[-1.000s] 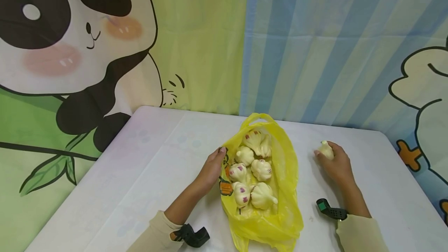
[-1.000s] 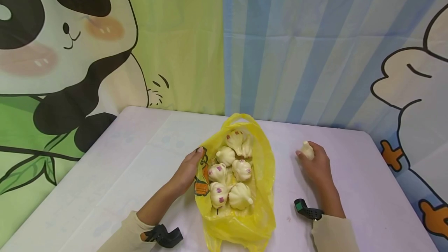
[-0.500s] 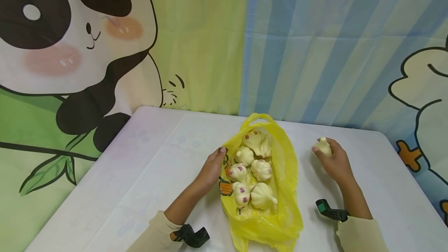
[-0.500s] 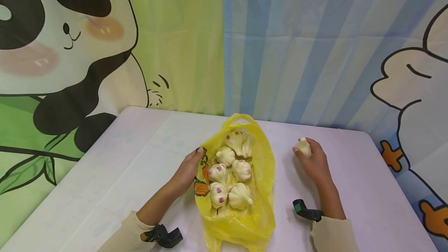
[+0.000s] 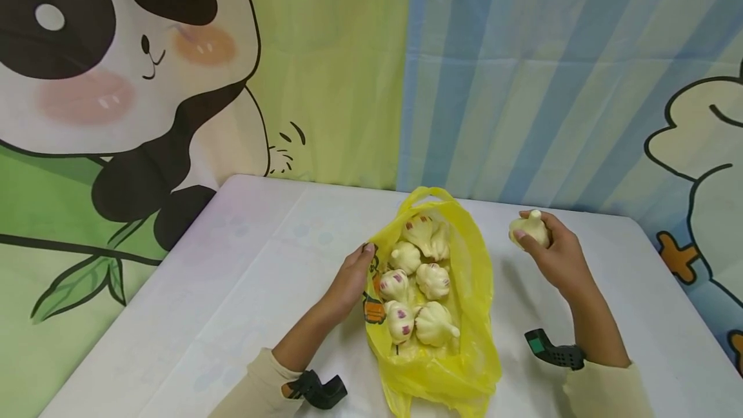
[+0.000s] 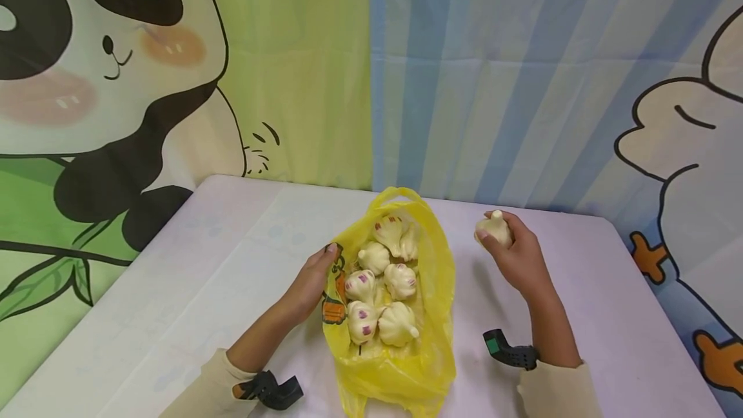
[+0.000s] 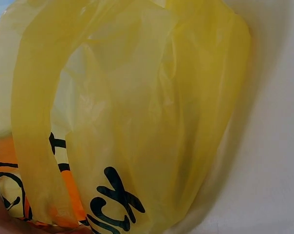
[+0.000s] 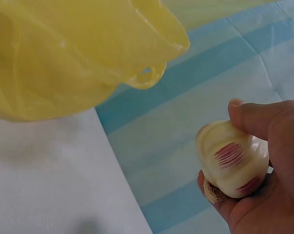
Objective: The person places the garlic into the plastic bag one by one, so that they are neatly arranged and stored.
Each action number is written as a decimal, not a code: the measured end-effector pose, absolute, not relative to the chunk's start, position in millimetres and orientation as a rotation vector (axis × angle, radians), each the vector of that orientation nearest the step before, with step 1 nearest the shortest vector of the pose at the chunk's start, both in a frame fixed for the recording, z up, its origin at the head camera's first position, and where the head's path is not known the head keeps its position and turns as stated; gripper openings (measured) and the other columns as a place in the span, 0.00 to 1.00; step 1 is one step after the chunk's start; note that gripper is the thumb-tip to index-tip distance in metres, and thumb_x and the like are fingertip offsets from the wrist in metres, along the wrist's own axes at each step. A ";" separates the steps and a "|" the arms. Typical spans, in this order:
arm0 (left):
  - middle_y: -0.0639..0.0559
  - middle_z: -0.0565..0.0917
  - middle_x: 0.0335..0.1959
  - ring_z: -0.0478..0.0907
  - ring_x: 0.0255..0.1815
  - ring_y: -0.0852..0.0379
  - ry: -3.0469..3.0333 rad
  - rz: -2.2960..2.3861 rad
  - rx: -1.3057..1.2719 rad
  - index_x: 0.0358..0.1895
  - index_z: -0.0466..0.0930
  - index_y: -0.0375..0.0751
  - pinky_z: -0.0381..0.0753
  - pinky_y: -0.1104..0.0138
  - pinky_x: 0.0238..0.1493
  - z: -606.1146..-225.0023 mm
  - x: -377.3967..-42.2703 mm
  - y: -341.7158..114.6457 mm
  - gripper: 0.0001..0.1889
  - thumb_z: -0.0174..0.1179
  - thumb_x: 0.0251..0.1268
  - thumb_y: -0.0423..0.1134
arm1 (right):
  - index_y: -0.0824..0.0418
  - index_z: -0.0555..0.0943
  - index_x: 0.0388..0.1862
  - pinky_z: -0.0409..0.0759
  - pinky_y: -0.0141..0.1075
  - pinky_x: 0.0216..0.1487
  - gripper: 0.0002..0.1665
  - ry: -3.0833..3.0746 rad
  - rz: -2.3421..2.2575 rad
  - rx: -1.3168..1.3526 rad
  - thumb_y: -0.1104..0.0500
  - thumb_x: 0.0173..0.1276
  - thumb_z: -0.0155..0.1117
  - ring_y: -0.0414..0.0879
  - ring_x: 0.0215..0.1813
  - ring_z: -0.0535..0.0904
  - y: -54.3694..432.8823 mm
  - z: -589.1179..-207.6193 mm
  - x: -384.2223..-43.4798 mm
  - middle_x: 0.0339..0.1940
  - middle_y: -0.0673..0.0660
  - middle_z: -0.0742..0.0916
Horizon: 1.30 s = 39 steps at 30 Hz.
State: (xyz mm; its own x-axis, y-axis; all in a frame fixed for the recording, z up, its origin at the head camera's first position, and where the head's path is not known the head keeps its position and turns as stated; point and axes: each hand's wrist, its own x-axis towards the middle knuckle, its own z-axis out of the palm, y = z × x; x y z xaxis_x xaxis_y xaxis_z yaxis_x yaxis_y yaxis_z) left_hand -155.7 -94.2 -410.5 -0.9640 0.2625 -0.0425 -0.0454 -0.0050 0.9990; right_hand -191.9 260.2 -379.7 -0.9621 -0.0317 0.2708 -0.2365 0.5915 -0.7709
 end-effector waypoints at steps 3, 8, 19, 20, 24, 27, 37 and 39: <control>0.41 0.66 0.69 0.61 0.70 0.46 2.050 2.071 0.220 0.76 0.54 0.36 0.57 0.51 0.70 -409.7 -156.1 -94.2 0.32 0.32 0.81 0.55 | 0.64 0.70 0.68 0.75 0.22 0.36 0.30 -2.604 1.307 0.236 0.50 0.74 0.59 0.49 0.46 0.71 256.4 -377.3 -191.2 0.59 0.65 0.76; 0.41 0.70 0.65 0.65 0.66 0.47 2.063 2.065 0.205 0.75 0.56 0.37 0.60 0.52 0.68 -409.3 -156.6 -94.2 0.31 0.32 0.81 0.55 | 0.63 0.70 0.68 0.76 0.24 0.35 0.29 -2.604 1.310 0.275 0.51 0.73 0.59 0.48 0.45 0.72 251.8 -374.8 -190.0 0.58 0.65 0.76; 0.40 0.60 0.73 0.55 0.74 0.45 2.048 2.070 0.205 0.77 0.49 0.35 0.52 0.51 0.72 -409.3 -156.7 -92.9 0.33 0.32 0.81 0.55 | 0.62 0.70 0.67 0.78 0.27 0.38 0.26 -2.632 1.307 0.490 0.54 0.74 0.60 0.53 0.47 0.75 227.3 -352.6 -187.2 0.61 0.63 0.75; 0.40 0.59 0.74 0.53 0.74 0.45 2.048 2.070 0.203 0.77 0.49 0.34 0.51 0.51 0.72 -409.4 -156.6 -92.8 0.34 0.32 0.81 0.55 | 0.62 0.70 0.67 0.79 0.27 0.39 0.26 -2.631 1.309 0.528 0.55 0.74 0.60 0.53 0.48 0.75 224.5 -350.2 -186.9 0.61 0.63 0.75; 0.41 0.54 0.76 0.48 0.76 0.45 2.043 2.080 0.201 0.77 0.47 0.33 0.48 0.52 0.73 -409.2 -156.3 -92.5 0.34 0.33 0.81 0.55 | 0.62 0.71 0.65 0.80 0.29 0.39 0.24 -2.616 1.318 0.635 0.57 0.74 0.60 0.52 0.47 0.77 215.2 -342.8 -185.5 0.63 0.61 0.74; 0.41 0.56 0.75 0.51 0.75 0.45 2.042 2.086 0.196 0.77 0.48 0.34 0.50 0.52 0.72 -409.8 -156.4 -92.7 0.34 0.33 0.80 0.55 | 0.61 0.70 0.65 0.80 0.31 0.38 0.24 -2.610 1.326 0.677 0.57 0.74 0.60 0.50 0.44 0.77 209.9 -338.9 -184.1 0.63 0.61 0.73; 0.41 0.56 0.76 0.49 0.76 0.46 2.043 2.082 0.202 0.77 0.48 0.34 0.48 0.52 0.73 -411.0 -156.8 -93.6 0.34 0.33 0.80 0.55 | 0.59 0.71 0.64 0.83 0.40 0.39 0.22 -2.592 1.486 0.815 0.60 0.73 0.60 0.53 0.45 0.79 192.6 -333.1 -182.4 0.64 0.59 0.72; 0.42 0.56 0.76 0.49 0.76 0.46 2.044 2.083 0.205 0.77 0.49 0.34 0.48 0.52 0.73 -411.1 -156.9 -93.8 0.34 0.33 0.80 0.55 | 0.59 0.71 0.63 0.83 0.39 0.41 0.22 -2.591 1.516 0.849 0.60 0.73 0.60 0.53 0.48 0.78 187.2 -333.2 -182.8 0.65 0.58 0.72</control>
State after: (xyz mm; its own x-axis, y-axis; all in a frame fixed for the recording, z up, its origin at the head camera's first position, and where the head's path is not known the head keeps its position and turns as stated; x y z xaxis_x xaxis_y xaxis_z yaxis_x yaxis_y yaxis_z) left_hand -156.9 -93.8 -411.1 -0.9672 0.2490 -0.0509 -0.0556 -0.0119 0.9984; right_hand -182.8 187.2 -333.2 -0.8518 -0.4410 0.2829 -0.4626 0.3796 -0.8011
